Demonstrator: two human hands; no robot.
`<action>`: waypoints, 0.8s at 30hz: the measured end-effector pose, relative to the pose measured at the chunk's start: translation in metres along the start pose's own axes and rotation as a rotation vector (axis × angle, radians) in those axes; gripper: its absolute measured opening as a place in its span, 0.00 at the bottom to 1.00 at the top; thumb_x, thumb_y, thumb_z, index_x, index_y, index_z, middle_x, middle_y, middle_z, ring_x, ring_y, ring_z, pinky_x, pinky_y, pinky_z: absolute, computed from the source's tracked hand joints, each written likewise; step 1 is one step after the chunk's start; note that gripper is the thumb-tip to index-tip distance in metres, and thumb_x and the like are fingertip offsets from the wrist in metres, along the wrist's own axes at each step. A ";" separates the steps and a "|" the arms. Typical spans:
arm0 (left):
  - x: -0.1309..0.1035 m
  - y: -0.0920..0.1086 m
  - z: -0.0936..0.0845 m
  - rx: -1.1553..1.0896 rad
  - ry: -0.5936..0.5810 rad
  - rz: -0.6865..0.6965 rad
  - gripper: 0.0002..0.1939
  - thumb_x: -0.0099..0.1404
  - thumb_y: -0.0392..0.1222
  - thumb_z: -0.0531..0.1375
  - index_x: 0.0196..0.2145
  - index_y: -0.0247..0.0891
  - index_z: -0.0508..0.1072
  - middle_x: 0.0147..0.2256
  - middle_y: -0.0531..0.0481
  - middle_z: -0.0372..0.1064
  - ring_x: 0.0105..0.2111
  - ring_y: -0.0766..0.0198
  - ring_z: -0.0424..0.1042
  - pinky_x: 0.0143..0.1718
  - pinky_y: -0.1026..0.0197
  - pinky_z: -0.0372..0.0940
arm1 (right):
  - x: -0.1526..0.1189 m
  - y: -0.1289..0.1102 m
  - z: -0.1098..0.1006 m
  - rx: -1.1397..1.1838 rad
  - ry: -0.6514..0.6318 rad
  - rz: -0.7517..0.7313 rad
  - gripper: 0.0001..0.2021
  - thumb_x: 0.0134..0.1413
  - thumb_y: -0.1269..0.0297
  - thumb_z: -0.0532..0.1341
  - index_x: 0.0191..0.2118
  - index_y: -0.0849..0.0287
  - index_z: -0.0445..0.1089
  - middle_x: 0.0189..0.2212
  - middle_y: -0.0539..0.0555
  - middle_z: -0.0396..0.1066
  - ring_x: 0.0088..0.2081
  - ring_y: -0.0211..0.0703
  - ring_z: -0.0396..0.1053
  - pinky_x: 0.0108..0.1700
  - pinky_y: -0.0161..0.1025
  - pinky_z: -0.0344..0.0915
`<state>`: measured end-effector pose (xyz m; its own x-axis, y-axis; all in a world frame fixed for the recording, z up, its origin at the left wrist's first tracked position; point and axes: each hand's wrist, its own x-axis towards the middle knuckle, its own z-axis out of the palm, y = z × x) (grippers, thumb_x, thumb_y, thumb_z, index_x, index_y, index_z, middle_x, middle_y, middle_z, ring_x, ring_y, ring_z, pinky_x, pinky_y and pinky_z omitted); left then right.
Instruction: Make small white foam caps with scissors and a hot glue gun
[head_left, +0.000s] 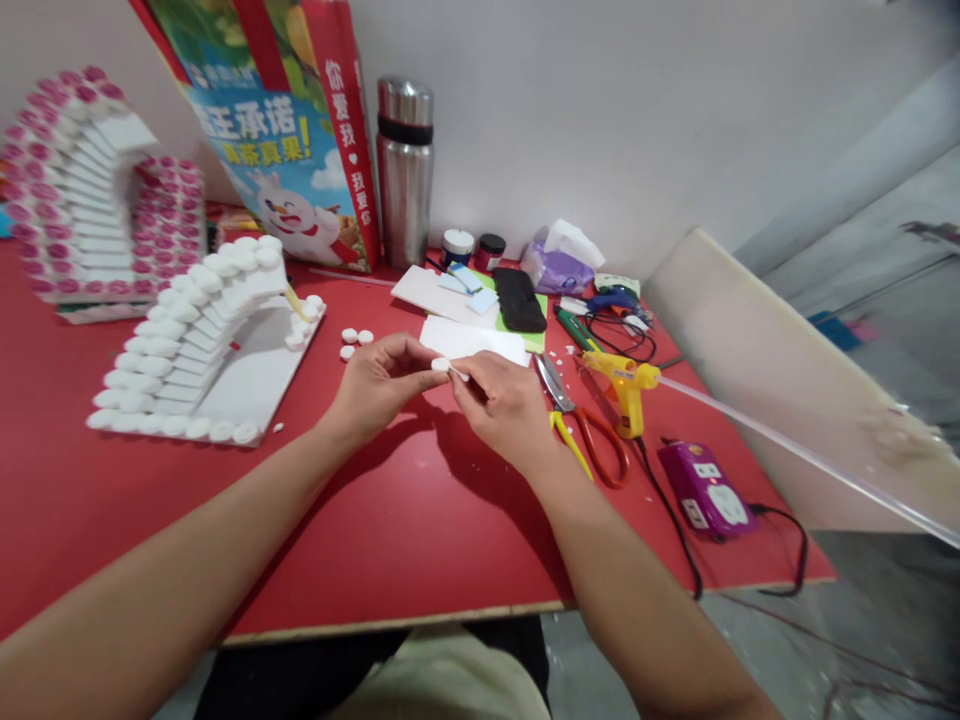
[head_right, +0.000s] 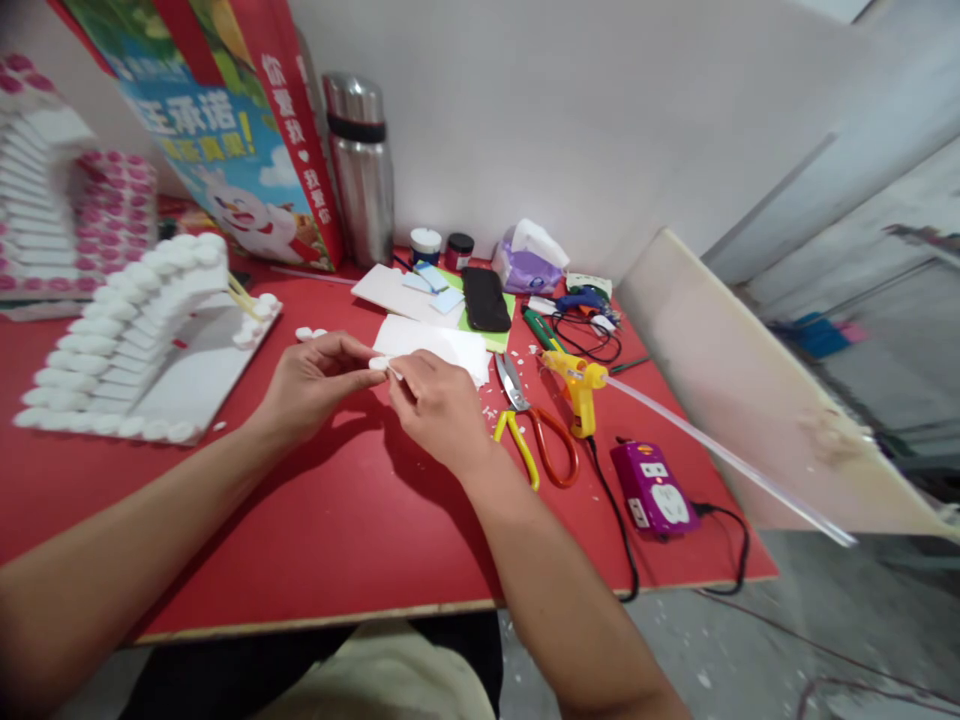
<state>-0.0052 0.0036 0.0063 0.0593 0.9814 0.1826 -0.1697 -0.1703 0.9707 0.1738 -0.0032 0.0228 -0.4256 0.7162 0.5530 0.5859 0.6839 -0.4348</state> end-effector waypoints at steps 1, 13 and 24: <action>0.000 0.001 -0.001 0.008 -0.008 -0.007 0.18 0.47 0.46 0.77 0.30 0.35 0.78 0.31 0.47 0.79 0.31 0.61 0.77 0.37 0.58 0.73 | 0.000 0.001 -0.001 0.001 -0.026 -0.003 0.10 0.67 0.69 0.55 0.42 0.58 0.75 0.37 0.57 0.77 0.39 0.44 0.74 0.43 0.39 0.67; 0.004 0.003 -0.004 0.045 -0.058 -0.014 0.17 0.45 0.44 0.78 0.29 0.34 0.78 0.28 0.47 0.79 0.29 0.59 0.78 0.34 0.58 0.73 | 0.001 0.003 -0.006 0.110 -0.103 0.047 0.12 0.69 0.67 0.56 0.37 0.59 0.77 0.29 0.53 0.76 0.32 0.40 0.72 0.37 0.36 0.65; 0.006 0.001 -0.006 0.064 -0.074 -0.028 0.13 0.49 0.41 0.75 0.31 0.34 0.79 0.29 0.47 0.80 0.29 0.60 0.78 0.34 0.59 0.72 | -0.001 0.004 0.004 0.255 -0.051 0.171 0.10 0.67 0.68 0.59 0.36 0.56 0.78 0.29 0.51 0.77 0.32 0.41 0.75 0.36 0.36 0.67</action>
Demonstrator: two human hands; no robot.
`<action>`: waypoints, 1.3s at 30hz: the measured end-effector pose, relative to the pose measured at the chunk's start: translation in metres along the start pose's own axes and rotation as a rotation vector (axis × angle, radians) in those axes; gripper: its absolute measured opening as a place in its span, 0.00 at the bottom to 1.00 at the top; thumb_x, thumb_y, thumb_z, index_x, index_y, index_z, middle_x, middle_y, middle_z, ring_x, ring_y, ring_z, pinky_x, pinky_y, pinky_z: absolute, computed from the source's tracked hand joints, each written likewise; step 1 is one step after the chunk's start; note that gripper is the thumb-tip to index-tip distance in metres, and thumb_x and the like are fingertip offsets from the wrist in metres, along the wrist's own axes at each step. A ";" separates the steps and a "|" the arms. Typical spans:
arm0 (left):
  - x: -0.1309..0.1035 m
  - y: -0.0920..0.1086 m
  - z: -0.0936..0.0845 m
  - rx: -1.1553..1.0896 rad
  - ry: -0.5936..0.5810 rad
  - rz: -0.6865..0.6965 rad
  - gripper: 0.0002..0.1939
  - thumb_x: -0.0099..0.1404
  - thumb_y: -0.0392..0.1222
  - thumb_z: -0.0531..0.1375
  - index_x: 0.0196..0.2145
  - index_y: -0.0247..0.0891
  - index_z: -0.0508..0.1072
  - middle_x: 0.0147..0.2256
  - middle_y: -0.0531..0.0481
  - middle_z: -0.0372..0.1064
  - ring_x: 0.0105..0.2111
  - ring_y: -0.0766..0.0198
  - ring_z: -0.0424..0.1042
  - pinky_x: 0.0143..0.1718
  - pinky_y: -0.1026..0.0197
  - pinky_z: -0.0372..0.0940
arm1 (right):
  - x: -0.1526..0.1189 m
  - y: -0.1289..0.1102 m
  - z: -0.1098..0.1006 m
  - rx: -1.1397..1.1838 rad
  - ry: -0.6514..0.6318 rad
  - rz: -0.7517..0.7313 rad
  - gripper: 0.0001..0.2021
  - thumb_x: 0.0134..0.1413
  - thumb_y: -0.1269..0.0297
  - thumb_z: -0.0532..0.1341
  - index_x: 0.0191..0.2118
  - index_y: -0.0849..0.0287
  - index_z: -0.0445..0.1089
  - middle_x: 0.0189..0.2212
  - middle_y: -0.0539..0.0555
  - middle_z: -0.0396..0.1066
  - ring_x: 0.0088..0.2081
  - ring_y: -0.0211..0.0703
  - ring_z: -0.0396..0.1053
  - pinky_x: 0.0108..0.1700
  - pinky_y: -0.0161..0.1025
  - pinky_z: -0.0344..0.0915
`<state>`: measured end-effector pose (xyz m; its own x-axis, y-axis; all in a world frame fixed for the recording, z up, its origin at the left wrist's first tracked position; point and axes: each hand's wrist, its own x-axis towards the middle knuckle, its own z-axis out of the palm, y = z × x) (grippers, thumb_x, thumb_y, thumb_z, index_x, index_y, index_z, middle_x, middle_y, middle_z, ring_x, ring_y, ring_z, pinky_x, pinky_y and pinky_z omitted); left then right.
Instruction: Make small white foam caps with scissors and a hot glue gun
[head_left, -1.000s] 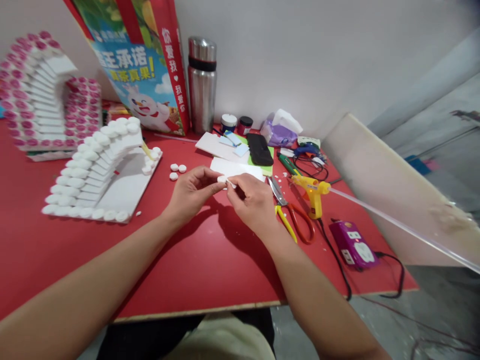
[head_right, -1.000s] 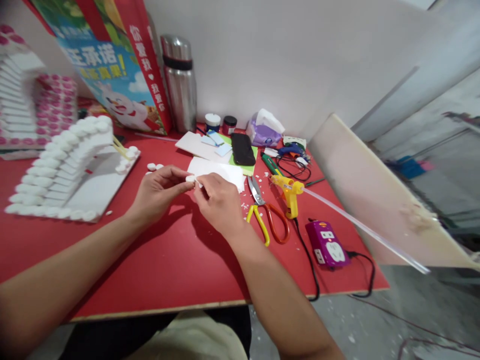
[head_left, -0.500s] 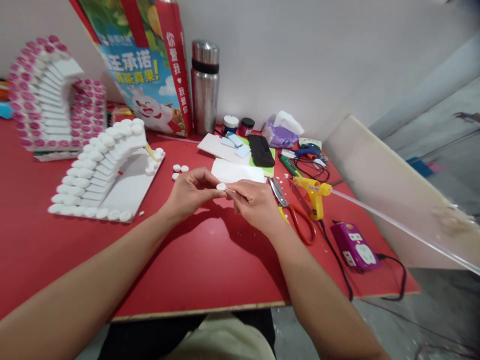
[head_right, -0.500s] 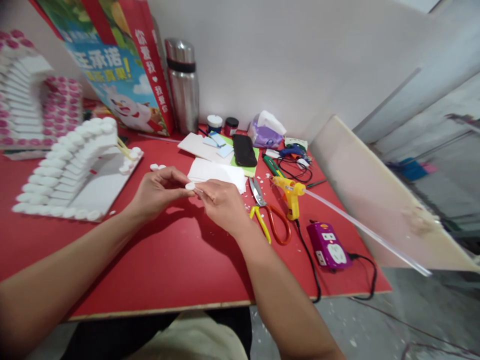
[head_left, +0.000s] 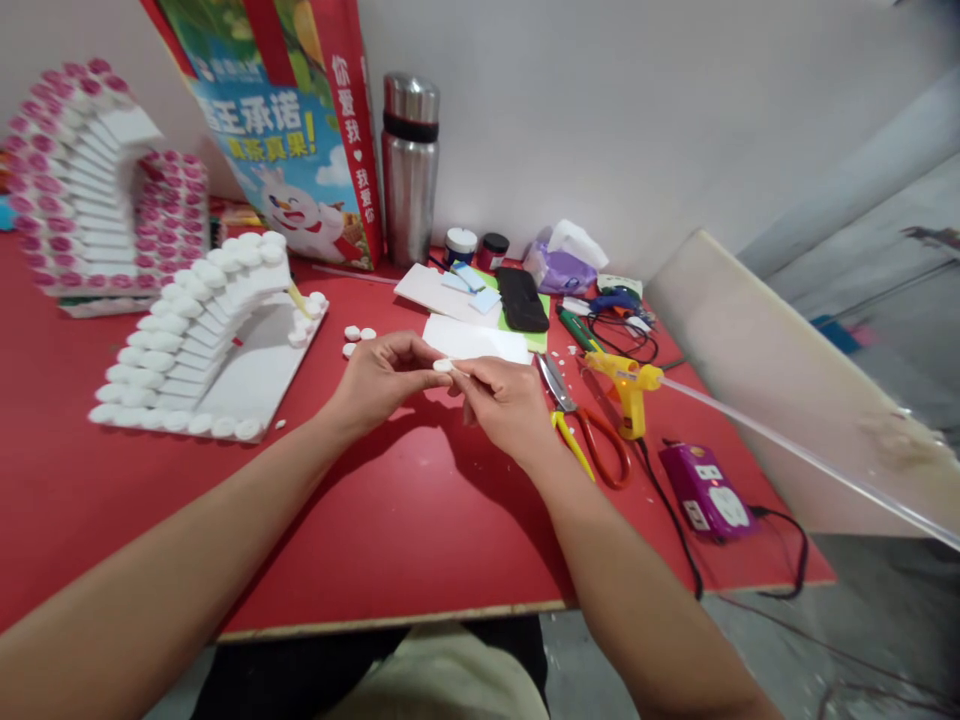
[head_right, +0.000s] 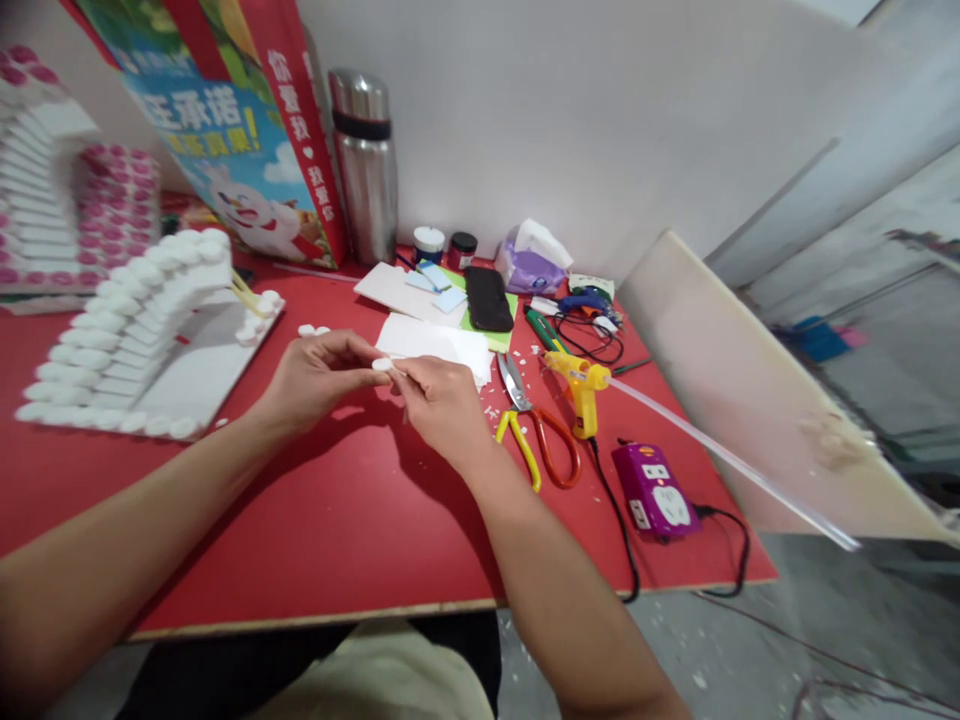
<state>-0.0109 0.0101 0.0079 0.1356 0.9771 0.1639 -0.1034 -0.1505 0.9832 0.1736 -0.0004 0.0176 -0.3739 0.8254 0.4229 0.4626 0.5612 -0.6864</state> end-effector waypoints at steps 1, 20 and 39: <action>0.000 0.000 -0.001 0.031 -0.009 0.020 0.13 0.50 0.41 0.75 0.30 0.34 0.79 0.29 0.47 0.79 0.30 0.59 0.78 0.34 0.59 0.72 | 0.000 -0.001 0.000 0.009 -0.005 0.016 0.10 0.66 0.68 0.59 0.36 0.56 0.78 0.28 0.51 0.77 0.32 0.40 0.75 0.35 0.36 0.67; 0.000 -0.005 -0.003 0.021 -0.107 0.034 0.12 0.62 0.46 0.69 0.42 0.37 0.83 0.38 0.45 0.81 0.38 0.57 0.77 0.47 0.55 0.70 | 0.000 -0.005 0.000 0.086 0.042 0.096 0.09 0.65 0.62 0.62 0.39 0.58 0.78 0.30 0.53 0.78 0.29 0.40 0.74 0.35 0.39 0.69; -0.002 0.006 -0.010 0.061 -0.241 0.119 0.11 0.66 0.45 0.66 0.45 0.41 0.79 0.43 0.46 0.76 0.45 0.58 0.74 0.50 0.58 0.66 | 0.012 0.001 -0.017 1.254 -0.254 0.778 0.09 0.60 0.62 0.67 0.40 0.62 0.74 0.36 0.58 0.82 0.20 0.29 0.67 0.17 0.23 0.63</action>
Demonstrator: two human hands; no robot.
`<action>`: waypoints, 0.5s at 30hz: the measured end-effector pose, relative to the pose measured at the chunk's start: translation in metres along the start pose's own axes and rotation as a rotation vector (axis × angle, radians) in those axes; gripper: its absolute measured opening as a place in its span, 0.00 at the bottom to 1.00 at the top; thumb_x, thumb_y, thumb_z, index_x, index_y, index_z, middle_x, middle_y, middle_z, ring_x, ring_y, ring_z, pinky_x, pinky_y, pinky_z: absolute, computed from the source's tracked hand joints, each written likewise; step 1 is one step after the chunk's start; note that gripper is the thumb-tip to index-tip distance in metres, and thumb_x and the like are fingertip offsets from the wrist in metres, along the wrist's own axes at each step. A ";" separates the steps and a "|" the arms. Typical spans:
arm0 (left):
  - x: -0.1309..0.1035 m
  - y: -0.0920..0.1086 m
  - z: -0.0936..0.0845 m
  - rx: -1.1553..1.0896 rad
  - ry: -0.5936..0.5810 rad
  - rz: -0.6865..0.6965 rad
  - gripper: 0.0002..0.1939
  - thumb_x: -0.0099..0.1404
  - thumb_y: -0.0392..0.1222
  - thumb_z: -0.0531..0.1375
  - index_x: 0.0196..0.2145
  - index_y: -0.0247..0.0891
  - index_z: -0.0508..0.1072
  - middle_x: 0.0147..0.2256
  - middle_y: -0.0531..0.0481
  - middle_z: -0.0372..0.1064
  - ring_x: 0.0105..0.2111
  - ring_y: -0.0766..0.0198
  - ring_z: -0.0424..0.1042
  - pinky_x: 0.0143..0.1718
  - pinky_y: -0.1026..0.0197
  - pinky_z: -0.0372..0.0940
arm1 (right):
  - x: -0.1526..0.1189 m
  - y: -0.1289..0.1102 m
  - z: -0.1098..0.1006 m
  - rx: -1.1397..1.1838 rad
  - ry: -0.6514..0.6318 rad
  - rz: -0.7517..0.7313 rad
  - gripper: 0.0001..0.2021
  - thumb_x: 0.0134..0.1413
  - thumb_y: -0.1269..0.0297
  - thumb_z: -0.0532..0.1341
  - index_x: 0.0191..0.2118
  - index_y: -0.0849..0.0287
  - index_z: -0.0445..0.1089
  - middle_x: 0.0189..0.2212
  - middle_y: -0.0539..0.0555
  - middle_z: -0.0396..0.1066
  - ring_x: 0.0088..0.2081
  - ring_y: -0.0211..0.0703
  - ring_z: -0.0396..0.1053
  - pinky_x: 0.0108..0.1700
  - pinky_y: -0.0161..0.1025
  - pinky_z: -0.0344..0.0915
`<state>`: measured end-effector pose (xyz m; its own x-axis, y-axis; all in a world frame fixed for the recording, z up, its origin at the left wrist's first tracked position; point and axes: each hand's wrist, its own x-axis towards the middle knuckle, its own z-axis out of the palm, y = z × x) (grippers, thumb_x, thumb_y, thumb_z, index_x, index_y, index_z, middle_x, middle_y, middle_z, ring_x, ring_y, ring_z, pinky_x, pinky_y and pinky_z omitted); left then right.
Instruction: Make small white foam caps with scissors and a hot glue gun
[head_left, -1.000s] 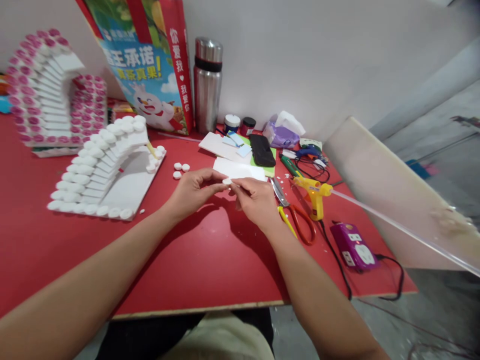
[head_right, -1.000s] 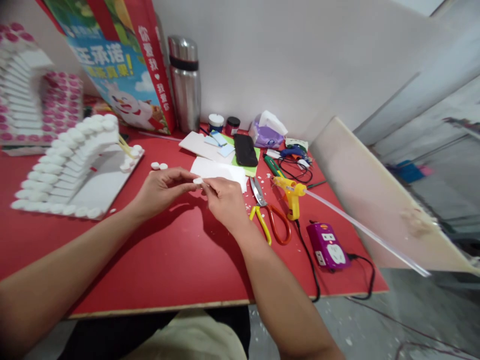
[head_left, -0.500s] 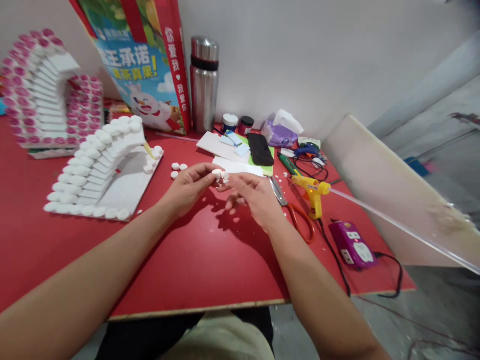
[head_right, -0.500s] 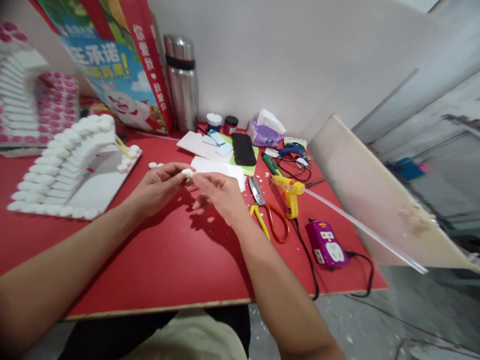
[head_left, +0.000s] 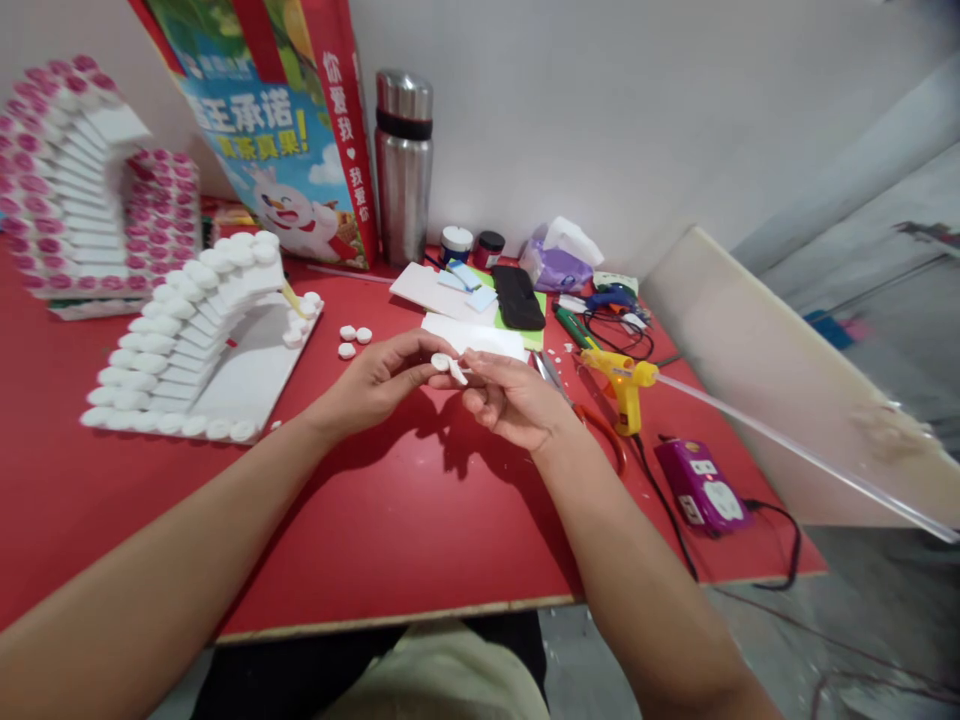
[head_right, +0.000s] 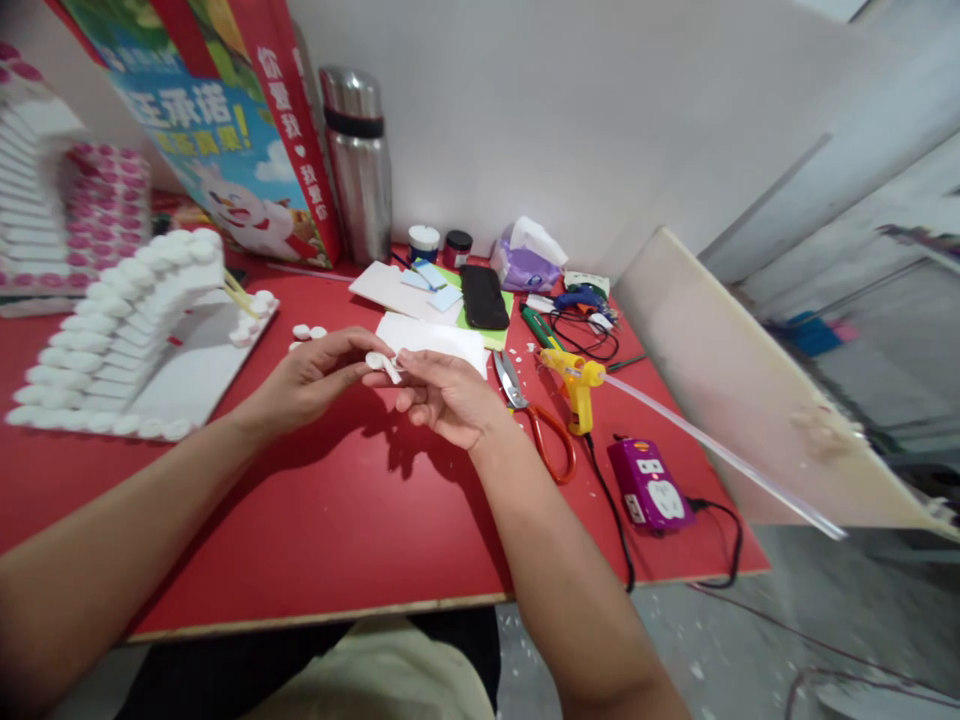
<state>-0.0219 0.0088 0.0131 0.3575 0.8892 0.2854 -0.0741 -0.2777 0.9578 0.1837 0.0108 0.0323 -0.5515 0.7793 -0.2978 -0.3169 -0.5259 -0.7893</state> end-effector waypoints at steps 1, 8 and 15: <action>0.000 0.001 0.000 0.048 -0.002 0.024 0.11 0.66 0.45 0.66 0.45 0.41 0.79 0.43 0.45 0.76 0.45 0.57 0.74 0.50 0.57 0.66 | -0.001 -0.001 0.001 -0.008 0.007 -0.006 0.09 0.57 0.62 0.69 0.38 0.61 0.73 0.35 0.57 0.82 0.19 0.29 0.66 0.16 0.23 0.62; 0.001 0.002 -0.001 0.180 -0.028 0.108 0.11 0.70 0.43 0.60 0.47 0.38 0.76 0.44 0.44 0.75 0.44 0.59 0.73 0.49 0.58 0.66 | -0.007 -0.005 0.007 -0.046 0.035 -0.034 0.15 0.45 0.62 0.76 0.33 0.61 0.71 0.32 0.52 0.79 0.19 0.26 0.59 0.15 0.23 0.53; 0.001 0.000 -0.002 0.225 -0.022 0.086 0.12 0.71 0.45 0.60 0.48 0.38 0.76 0.44 0.44 0.75 0.44 0.58 0.73 0.48 0.59 0.66 | -0.007 -0.004 0.009 -0.145 0.138 -0.112 0.21 0.37 0.64 0.78 0.36 0.61 0.70 0.27 0.48 0.75 0.17 0.25 0.57 0.16 0.25 0.48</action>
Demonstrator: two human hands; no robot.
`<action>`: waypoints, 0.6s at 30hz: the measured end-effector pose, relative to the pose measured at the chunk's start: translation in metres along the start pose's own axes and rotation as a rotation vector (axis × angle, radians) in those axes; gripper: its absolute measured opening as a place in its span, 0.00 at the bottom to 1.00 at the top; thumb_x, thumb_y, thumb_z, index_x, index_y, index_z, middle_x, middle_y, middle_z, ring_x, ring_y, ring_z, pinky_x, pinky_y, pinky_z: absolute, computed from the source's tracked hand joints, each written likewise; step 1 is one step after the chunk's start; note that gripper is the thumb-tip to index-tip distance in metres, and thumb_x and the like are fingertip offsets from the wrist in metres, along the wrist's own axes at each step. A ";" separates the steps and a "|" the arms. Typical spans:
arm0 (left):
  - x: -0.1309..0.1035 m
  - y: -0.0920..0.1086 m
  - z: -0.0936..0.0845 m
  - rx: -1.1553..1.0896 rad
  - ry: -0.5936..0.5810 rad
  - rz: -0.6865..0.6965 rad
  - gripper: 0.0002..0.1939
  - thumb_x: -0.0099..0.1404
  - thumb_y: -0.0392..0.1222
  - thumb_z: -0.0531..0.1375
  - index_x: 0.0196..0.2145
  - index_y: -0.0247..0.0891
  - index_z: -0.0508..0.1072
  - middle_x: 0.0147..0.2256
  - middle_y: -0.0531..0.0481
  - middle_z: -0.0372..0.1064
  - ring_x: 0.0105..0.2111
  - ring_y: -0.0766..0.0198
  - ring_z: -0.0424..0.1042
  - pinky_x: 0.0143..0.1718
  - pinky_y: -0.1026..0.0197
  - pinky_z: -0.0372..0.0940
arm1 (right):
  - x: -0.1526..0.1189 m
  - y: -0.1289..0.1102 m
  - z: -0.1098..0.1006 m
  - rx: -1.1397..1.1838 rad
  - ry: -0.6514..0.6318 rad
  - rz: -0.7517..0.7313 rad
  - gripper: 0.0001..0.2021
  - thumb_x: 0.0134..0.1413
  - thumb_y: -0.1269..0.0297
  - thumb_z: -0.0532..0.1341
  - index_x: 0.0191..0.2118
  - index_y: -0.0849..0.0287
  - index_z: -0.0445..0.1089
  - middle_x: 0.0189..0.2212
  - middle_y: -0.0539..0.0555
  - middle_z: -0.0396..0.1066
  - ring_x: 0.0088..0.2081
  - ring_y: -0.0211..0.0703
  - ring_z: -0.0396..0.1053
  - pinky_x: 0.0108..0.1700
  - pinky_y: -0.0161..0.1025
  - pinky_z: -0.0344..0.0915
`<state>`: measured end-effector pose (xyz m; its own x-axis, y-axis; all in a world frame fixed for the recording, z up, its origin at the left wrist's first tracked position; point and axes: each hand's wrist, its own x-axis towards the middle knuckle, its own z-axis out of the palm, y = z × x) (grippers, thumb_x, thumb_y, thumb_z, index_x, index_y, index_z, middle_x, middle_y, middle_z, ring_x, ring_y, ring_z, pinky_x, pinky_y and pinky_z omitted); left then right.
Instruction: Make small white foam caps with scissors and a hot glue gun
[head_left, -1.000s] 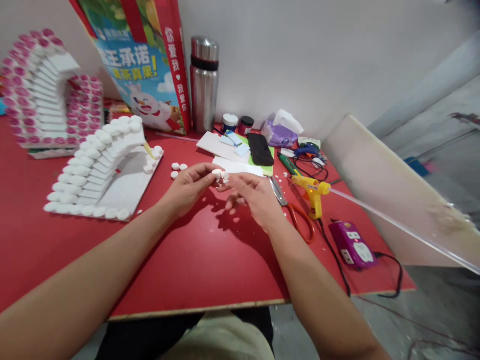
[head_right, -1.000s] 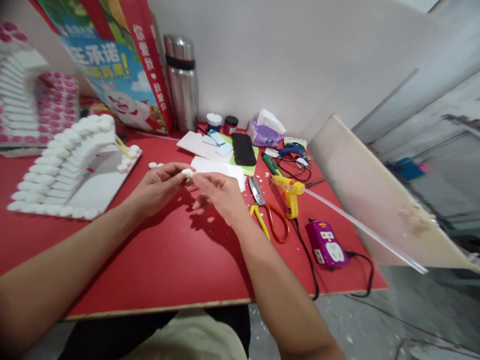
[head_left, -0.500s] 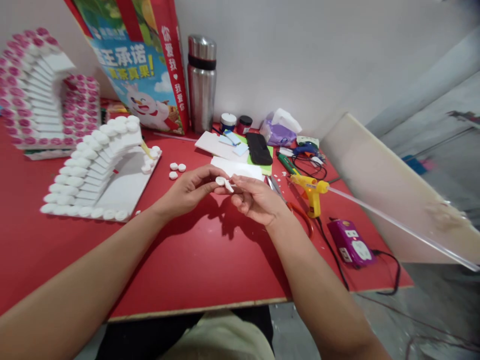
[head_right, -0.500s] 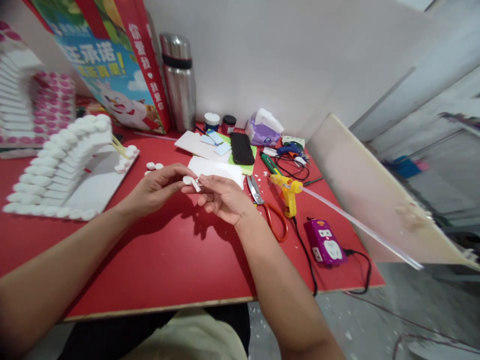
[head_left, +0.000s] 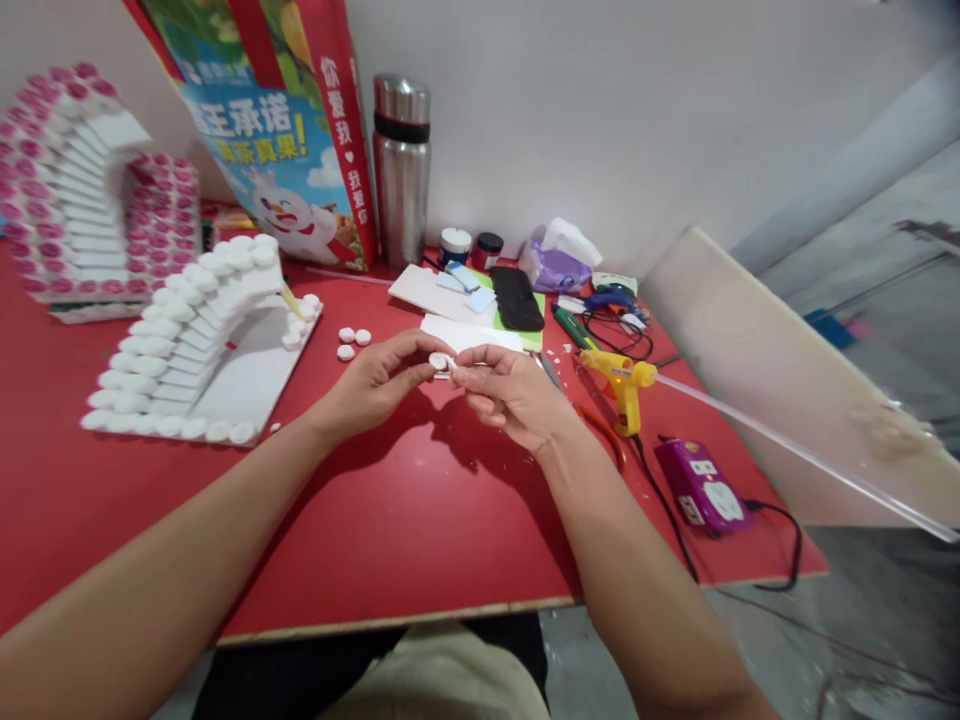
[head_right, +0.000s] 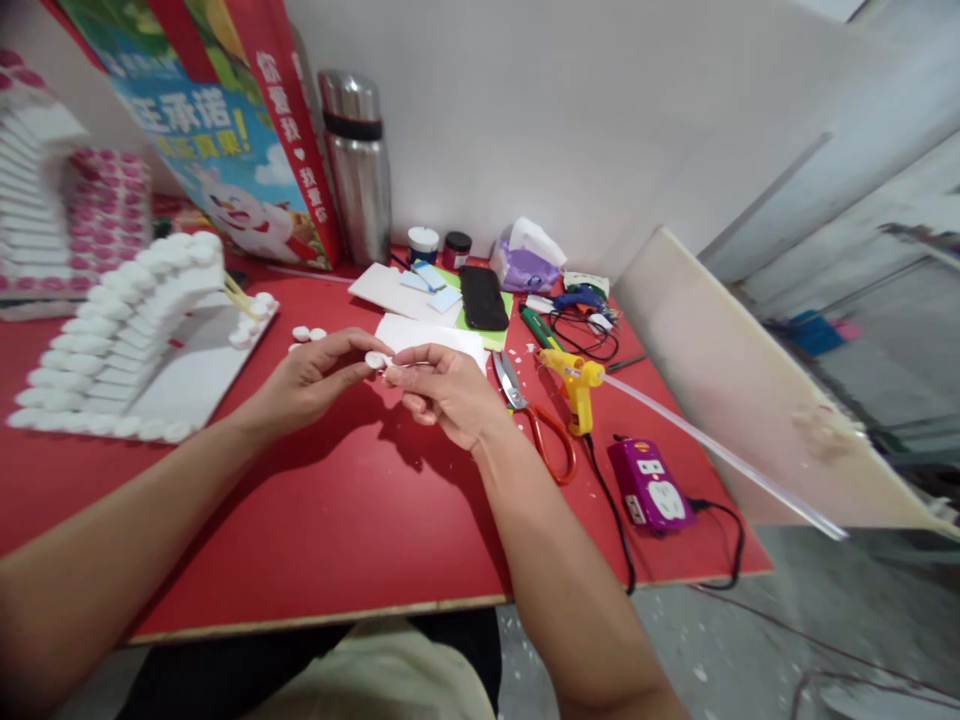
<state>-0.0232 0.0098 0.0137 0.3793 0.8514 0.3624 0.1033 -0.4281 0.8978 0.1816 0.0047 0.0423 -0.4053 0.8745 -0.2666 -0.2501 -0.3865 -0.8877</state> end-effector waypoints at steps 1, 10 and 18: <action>0.000 0.000 0.000 -0.008 0.001 -0.003 0.12 0.71 0.45 0.60 0.48 0.38 0.75 0.43 0.45 0.76 0.44 0.59 0.73 0.48 0.59 0.66 | 0.000 0.001 0.001 -0.034 0.025 -0.025 0.21 0.37 0.63 0.78 0.37 0.61 0.71 0.27 0.48 0.75 0.17 0.25 0.57 0.15 0.26 0.48; 0.000 0.000 0.004 -0.090 0.031 -0.050 0.12 0.69 0.47 0.63 0.46 0.38 0.77 0.42 0.45 0.77 0.43 0.59 0.75 0.47 0.58 0.67 | -0.004 0.006 0.008 -0.381 0.199 -0.263 0.15 0.48 0.55 0.73 0.35 0.61 0.75 0.22 0.48 0.73 0.16 0.30 0.59 0.16 0.30 0.54; -0.001 -0.004 0.018 -0.236 0.128 -0.184 0.15 0.65 0.49 0.67 0.44 0.36 0.78 0.40 0.45 0.78 0.39 0.60 0.75 0.42 0.60 0.68 | 0.001 0.019 0.011 -0.891 0.442 -0.615 0.07 0.57 0.63 0.65 0.30 0.58 0.73 0.23 0.50 0.74 0.24 0.36 0.67 0.28 0.35 0.61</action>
<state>-0.0073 0.0047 0.0055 0.2540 0.9455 0.2039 -0.0619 -0.1945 0.9789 0.1672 -0.0049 0.0293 -0.0456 0.9365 0.3478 0.4783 0.3261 -0.8154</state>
